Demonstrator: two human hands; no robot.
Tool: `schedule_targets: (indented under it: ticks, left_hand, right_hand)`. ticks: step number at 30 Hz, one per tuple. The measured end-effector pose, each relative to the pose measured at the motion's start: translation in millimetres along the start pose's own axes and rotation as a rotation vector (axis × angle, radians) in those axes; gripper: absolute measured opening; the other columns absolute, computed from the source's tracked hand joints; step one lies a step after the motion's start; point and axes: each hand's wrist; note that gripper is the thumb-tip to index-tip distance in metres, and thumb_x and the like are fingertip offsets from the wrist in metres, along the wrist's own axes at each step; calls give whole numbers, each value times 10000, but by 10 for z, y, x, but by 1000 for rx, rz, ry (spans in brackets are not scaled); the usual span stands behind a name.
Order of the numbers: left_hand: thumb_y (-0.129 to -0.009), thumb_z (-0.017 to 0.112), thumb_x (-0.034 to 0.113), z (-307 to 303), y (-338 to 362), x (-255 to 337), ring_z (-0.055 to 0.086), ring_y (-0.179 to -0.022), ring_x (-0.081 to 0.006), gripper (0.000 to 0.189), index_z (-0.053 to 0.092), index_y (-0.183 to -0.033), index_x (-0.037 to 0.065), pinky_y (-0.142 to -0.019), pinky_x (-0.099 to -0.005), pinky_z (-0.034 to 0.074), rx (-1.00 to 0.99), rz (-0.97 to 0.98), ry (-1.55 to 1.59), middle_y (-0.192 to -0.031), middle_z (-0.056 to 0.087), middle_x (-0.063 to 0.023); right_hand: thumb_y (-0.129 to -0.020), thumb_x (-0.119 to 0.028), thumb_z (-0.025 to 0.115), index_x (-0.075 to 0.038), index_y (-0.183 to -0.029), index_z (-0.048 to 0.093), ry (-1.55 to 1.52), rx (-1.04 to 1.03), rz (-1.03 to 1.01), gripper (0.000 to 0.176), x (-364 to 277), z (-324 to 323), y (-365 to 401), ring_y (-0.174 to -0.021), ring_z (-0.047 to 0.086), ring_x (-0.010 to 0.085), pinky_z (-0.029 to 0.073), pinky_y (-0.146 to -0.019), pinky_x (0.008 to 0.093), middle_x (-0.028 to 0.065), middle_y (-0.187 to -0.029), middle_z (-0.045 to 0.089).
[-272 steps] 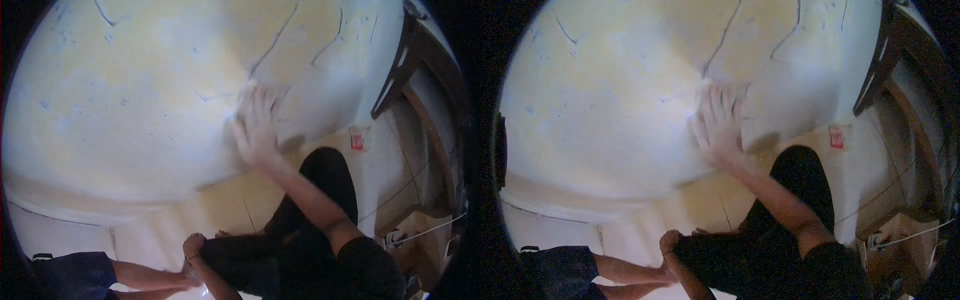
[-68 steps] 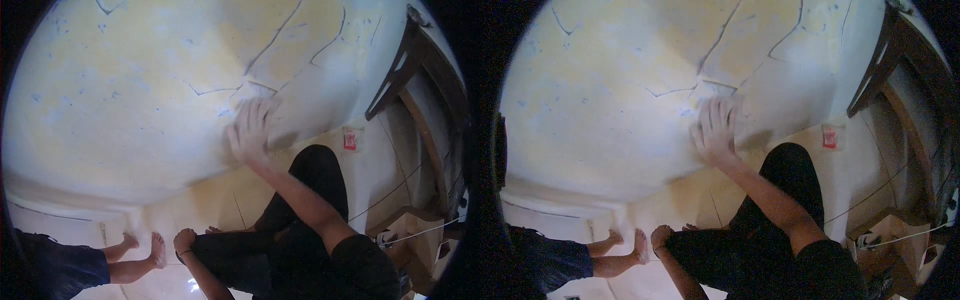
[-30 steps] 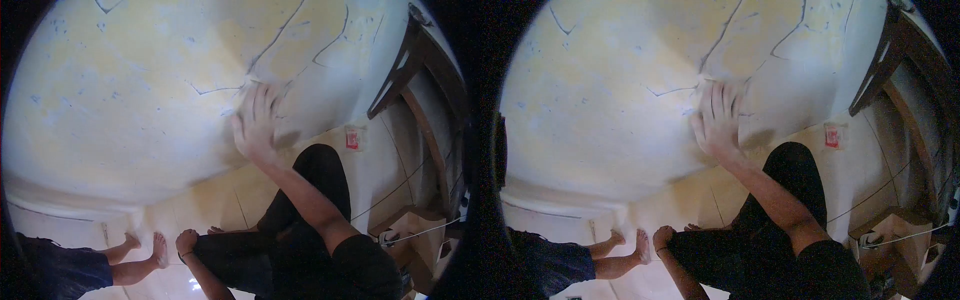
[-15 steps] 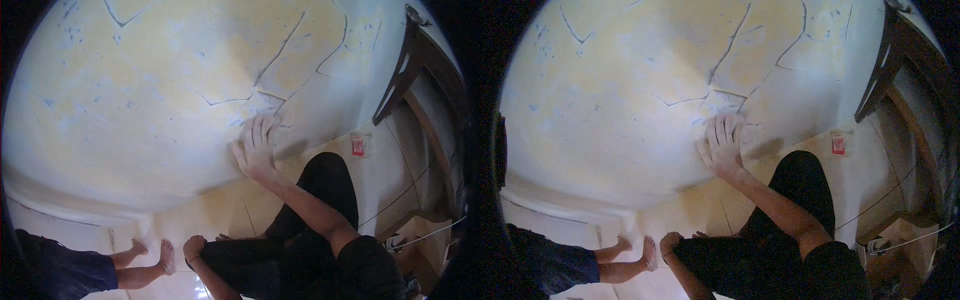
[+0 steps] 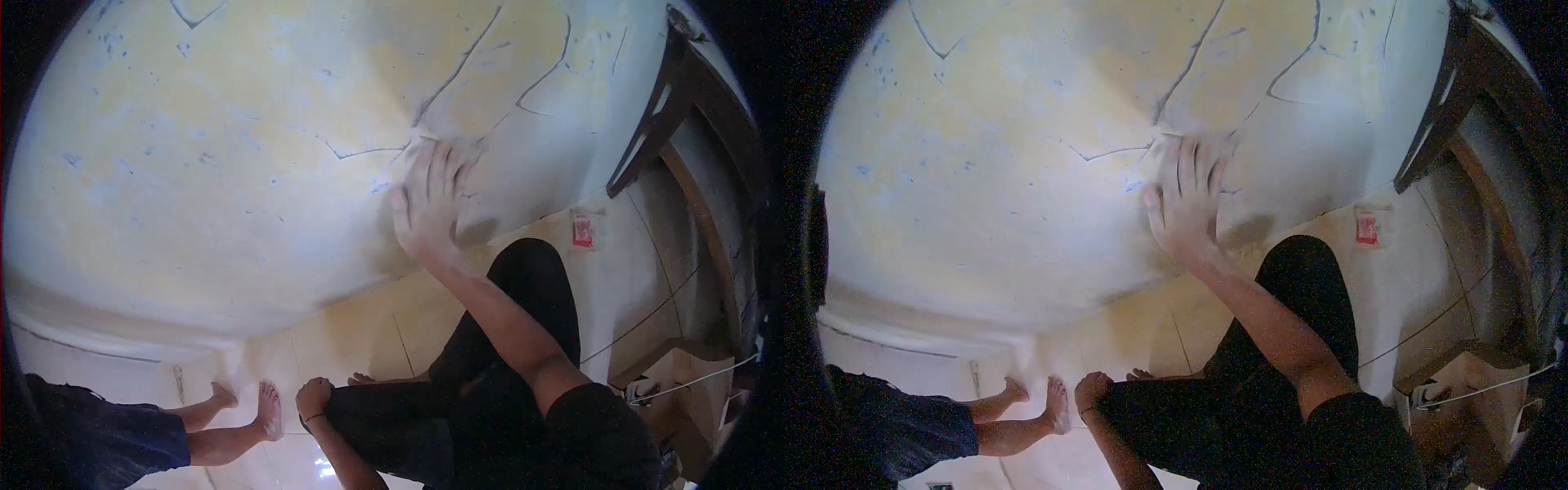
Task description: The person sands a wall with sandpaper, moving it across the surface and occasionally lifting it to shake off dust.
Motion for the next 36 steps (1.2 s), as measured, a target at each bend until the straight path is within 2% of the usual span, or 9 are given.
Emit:
schedule_targets:
  ticks: [3,9,12,18,21,24,27,30,36]
  left_hand:
    - [-862,461,326,-74,46,125,664,-933,-358,328,726,-941,149,-837,-469,523,4,-8,-41,-1021,692,-138]
    - [-866,472,337,-182,133,124,666,-912,-352,329,715,-939,127,-821,-476,525,13,-2,22,-1021,691,-133]
    - [-867,476,337,-31,19,46,661,-927,-353,324,717,-939,133,-827,-477,521,29,1,14,-1015,691,-136]
    - [-865,471,342,-179,235,101,646,-966,-363,334,725,-938,138,-868,-470,505,-28,-95,122,-1035,687,-133]
    - [-863,470,349,-271,183,125,644,-970,-367,343,724,-951,137,-877,-470,501,-51,-82,119,-1049,686,-127]
    - [-862,477,349,-143,132,153,644,-973,-365,340,720,-969,137,-880,-469,500,3,-41,40,-1050,686,-125]
    - [-863,488,340,-156,69,132,651,-963,-355,325,718,-972,137,-858,-470,510,48,-22,33,-1042,690,-119]
    - [-869,495,325,-123,149,84,668,-922,-344,300,717,-934,134,-793,-471,536,99,89,-39,-1027,694,-118]
    - [-875,489,299,-218,71,107,671,-897,-356,286,714,-896,123,-774,-478,540,85,59,-51,-988,696,-131]
  right_hand:
    - [-931,-326,468,157,-1398,252,28,-194,-104,706,19,242,464,-1370,133,565,71,-1116,629,383,-1459,217]
    - [-951,-375,461,162,-1387,261,-172,217,-4,721,-4,-167,-222,-1358,150,583,101,-1085,672,411,-1456,186]
    - [-946,-350,445,130,-1383,313,85,-124,-119,662,181,431,541,-1341,256,520,136,-1069,692,342,-1446,291]
    - [-952,-344,458,187,-1355,273,-136,178,-27,692,-106,-206,-215,-1332,203,577,134,-1069,681,422,-1428,221]
    - [-933,-364,484,135,-1355,346,21,130,-21,668,2,92,36,-1299,310,524,176,-1071,675,350,-1409,334]
    - [-930,-358,483,139,-1364,325,16,-180,-149,679,60,470,686,-1294,309,532,151,-1087,663,358,-1408,327]
    - [-965,-384,436,160,-1404,236,-140,1,-102,727,-113,65,117,-1376,140,557,104,-1105,644,407,-1449,207]
    - [-959,-396,450,161,-1406,230,-103,285,17,747,-32,-366,-452,-1383,130,555,102,-1107,643,410,-1457,187]
    - [-966,-344,427,133,-1432,215,-31,-250,-11,699,5,321,576,-1398,124,528,66,-1121,622,361,-1493,179]
Point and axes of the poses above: each hand's wrist, its own y-axis away from the middle knuckle, its own z-axis out of the palm, x = y × z
